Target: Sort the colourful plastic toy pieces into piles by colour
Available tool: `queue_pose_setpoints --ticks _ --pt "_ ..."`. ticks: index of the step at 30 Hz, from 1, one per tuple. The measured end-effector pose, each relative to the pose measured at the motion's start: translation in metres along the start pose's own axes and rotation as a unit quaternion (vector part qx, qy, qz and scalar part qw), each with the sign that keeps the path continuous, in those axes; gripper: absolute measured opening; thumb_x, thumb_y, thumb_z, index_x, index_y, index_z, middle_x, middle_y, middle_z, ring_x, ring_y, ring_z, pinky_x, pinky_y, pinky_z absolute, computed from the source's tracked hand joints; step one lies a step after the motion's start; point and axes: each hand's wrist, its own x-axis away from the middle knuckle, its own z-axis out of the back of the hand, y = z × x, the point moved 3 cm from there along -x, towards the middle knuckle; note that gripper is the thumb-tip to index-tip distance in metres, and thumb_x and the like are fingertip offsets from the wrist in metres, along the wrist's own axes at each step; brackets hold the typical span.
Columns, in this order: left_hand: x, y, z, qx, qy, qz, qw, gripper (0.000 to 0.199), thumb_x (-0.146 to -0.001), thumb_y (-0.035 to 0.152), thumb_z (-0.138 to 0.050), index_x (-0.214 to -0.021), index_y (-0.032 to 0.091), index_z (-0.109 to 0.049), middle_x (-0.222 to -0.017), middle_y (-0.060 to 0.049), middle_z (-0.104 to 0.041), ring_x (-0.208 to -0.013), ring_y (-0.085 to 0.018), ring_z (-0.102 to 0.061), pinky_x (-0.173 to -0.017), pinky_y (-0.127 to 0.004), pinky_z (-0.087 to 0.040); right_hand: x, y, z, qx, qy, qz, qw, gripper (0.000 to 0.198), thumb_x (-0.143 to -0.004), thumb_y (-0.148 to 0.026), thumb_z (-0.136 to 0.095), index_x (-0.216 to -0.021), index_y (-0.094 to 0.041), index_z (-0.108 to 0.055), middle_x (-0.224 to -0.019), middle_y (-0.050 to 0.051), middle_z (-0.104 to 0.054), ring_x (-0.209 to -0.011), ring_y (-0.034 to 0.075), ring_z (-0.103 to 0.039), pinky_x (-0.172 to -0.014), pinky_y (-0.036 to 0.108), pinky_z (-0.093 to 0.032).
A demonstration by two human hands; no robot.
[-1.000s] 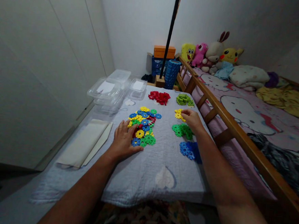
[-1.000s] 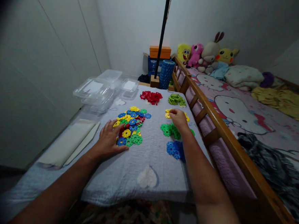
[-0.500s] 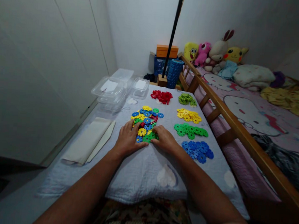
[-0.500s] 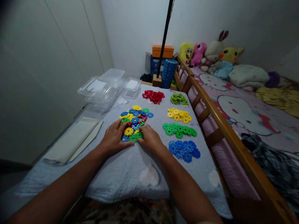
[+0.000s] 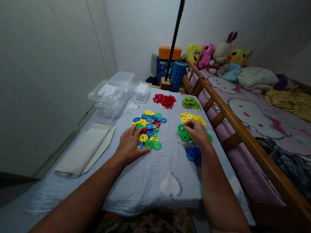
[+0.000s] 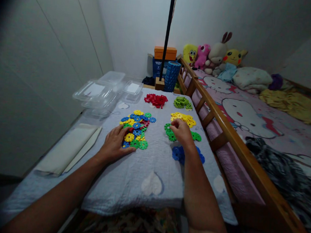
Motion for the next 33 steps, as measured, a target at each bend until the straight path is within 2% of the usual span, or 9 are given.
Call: queue_pose_setpoints --ticks 5,12,16,18,20,22,24,29,33 --pt "-0.001 -0.004 -0.002 0.017 0.003 -0.003 1.000 0.089 -0.068 0.056 -0.082 -0.145 0.026 -0.049 -0.154 -0.016 -0.042 -0.143 -0.040 -0.040 -0.116 -0.056 -0.036 -0.001 0.032 0.029 0.065 0.048 -0.068 0.994 0.007 -0.072 -0.023 -0.063 -0.078 -0.020 -0.064 -0.072 -0.001 -0.064 -0.070 0.017 -0.059 -0.066 0.028 -0.042" --pt "-0.003 -0.015 0.000 0.048 -0.028 -0.025 0.998 0.100 -0.062 0.057 -0.086 -0.148 0.026 -0.045 -0.156 -0.016 -0.038 -0.144 -0.042 -0.037 -0.119 -0.060 -0.033 0.005 0.037 0.023 0.183 0.068 -0.083 0.977 0.005 -0.074 -0.016 -0.061 -0.076 -0.020 -0.064 -0.072 0.000 -0.064 -0.070 0.017 -0.057 -0.069 0.028 -0.040" --pt "0.001 -0.023 0.010 0.057 -0.064 -0.032 0.996 0.099 -0.063 0.057 -0.088 -0.148 0.028 -0.046 -0.160 -0.016 -0.032 -0.148 -0.043 -0.031 -0.121 -0.061 -0.030 0.006 0.024 0.012 0.231 0.100 -0.034 0.967 0.007 -0.078 -0.016 -0.060 -0.081 -0.019 -0.066 -0.082 0.005 -0.067 -0.082 0.020 -0.059 -0.078 0.032 -0.042" --pt "0.004 -0.026 0.015 0.062 -0.075 -0.033 0.995 0.096 -0.063 0.056 -0.089 -0.147 0.029 -0.048 -0.161 -0.014 -0.032 -0.149 -0.042 -0.031 -0.121 -0.060 -0.031 0.009 0.011 -0.004 0.208 0.070 0.018 0.975 0.006 -0.080 -0.016 -0.061 -0.083 -0.018 -0.066 -0.086 0.005 -0.067 -0.085 0.020 -0.059 -0.081 0.031 -0.043" --pt "0.006 -0.029 0.019 0.071 -0.084 -0.033 0.993 0.095 -0.062 0.054 -0.090 -0.145 0.029 -0.051 -0.159 -0.013 -0.033 -0.147 -0.041 -0.033 -0.121 -0.059 -0.032 0.015 -0.005 -0.028 0.166 -0.012 0.073 0.983 0.005 -0.083 -0.018 -0.064 -0.087 -0.018 -0.067 -0.087 0.004 -0.066 -0.083 0.018 -0.058 -0.080 0.030 -0.043" --pt "0.006 -0.031 0.022 0.080 -0.094 -0.030 0.992 0.094 -0.060 0.051 -0.091 -0.144 0.029 -0.053 -0.157 -0.012 -0.036 -0.145 -0.040 -0.037 -0.120 -0.059 -0.035 0.024 -0.021 -0.052 0.140 -0.103 0.117 0.978 0.006 -0.085 -0.020 -0.068 -0.091 -0.018 -0.069 -0.089 0.004 -0.065 -0.082 0.017 -0.058 -0.079 0.029 -0.043" --pt "0.006 -0.031 0.024 0.092 -0.101 -0.029 0.990 0.092 -0.060 0.047 -0.091 -0.142 0.029 -0.054 -0.153 -0.011 -0.040 -0.142 -0.038 -0.041 -0.120 -0.057 -0.037 0.034 -0.033 -0.072 0.147 -0.153 0.145 0.966 0.012 -0.085 -0.023 -0.073 -0.095 -0.018 -0.070 -0.094 0.005 -0.065 -0.087 0.017 -0.058 -0.081 0.029 -0.043" --pt "0.005 -0.026 0.027 0.146 -0.120 -0.036 0.981 0.083 -0.065 0.041 -0.087 -0.141 0.028 -0.055 -0.141 -0.009 -0.051 -0.133 -0.031 -0.053 -0.112 -0.048 -0.047 0.049 -0.045 -0.092 0.206 -0.194 0.161 0.946 0.029 -0.083 -0.032 -0.079 -0.107 -0.017 -0.070 -0.105 0.008 -0.062 -0.097 0.021 -0.057 -0.086 0.031 -0.043" --pt "0.005 -0.022 0.030 0.159 -0.124 -0.020 0.979 0.075 -0.067 0.041 -0.085 -0.136 0.027 -0.058 -0.140 -0.009 -0.052 -0.124 -0.030 -0.059 -0.103 -0.045 -0.054 0.050 -0.043 -0.095 0.208 -0.203 0.154 0.944 0.031 -0.082 -0.031 -0.080 -0.107 -0.017 -0.069 -0.105 0.007 -0.061 -0.096 0.021 -0.055 -0.085 0.031 -0.042"
